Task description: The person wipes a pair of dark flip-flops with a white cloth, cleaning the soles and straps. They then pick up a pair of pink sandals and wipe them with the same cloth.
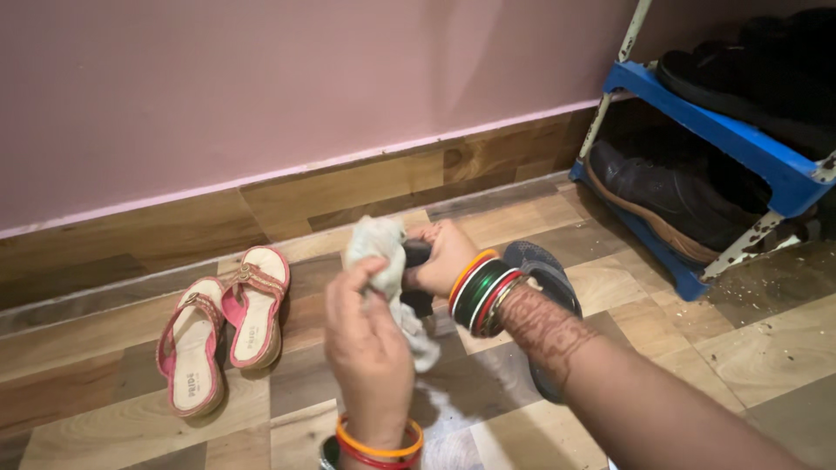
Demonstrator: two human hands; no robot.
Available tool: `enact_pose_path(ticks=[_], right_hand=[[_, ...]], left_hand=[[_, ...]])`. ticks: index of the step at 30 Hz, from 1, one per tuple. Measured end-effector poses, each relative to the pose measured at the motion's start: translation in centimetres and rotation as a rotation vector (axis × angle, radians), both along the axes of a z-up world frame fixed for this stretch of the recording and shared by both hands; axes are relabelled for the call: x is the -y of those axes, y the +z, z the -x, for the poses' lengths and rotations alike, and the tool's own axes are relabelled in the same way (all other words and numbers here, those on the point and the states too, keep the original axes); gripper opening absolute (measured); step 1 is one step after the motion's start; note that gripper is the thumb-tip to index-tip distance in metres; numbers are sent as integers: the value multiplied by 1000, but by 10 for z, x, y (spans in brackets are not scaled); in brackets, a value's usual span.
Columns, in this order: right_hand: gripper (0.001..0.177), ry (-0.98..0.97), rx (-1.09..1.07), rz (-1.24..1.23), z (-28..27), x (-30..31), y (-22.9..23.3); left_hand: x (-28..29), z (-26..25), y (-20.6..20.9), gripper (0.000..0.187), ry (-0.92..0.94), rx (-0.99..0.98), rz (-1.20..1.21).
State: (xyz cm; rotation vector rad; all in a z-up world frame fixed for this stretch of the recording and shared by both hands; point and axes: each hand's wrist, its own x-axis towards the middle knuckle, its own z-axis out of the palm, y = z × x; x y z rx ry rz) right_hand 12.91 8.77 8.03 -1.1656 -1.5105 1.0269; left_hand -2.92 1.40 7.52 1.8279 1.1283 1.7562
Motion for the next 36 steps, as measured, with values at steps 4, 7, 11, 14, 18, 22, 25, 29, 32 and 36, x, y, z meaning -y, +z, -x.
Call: enact_pose_path(ticks=[4,7,11,14,18,22,25,29,32,36], right_hand=[[35,-28,54,-12,16,7,4],[36,-109,103,133,18,9,13],[39,-46,103,85,5,9,16],[39,-54,-21,69,0,7,4],[33,-35,-19,127,-12,8,2],[40,-81,178,88,-3,22,1],[47,-134,310,66,2,30,9],[46,-113,469,-14,0,41,31],[40,-187,637,-62,7,49,35],[31,-164,447,-248,19,60,27]], left_hand=[[-8,10,-41,34,196,-202,-109],[-17,15,-92,34,198,-152,69],[-16,12,-123,28,115,-306,472],[-25,2,-88,26,133,41,424],[-12,6,-30,30,70,122,34],[-14,3,-48,38,135,-97,-96],[-28,24,-72,34,226,-212,257],[-30,27,-36,30,176,112,171],[-8,13,12,28,108,-21,-127],[8,-3,36,31,-28,-194,-118]])
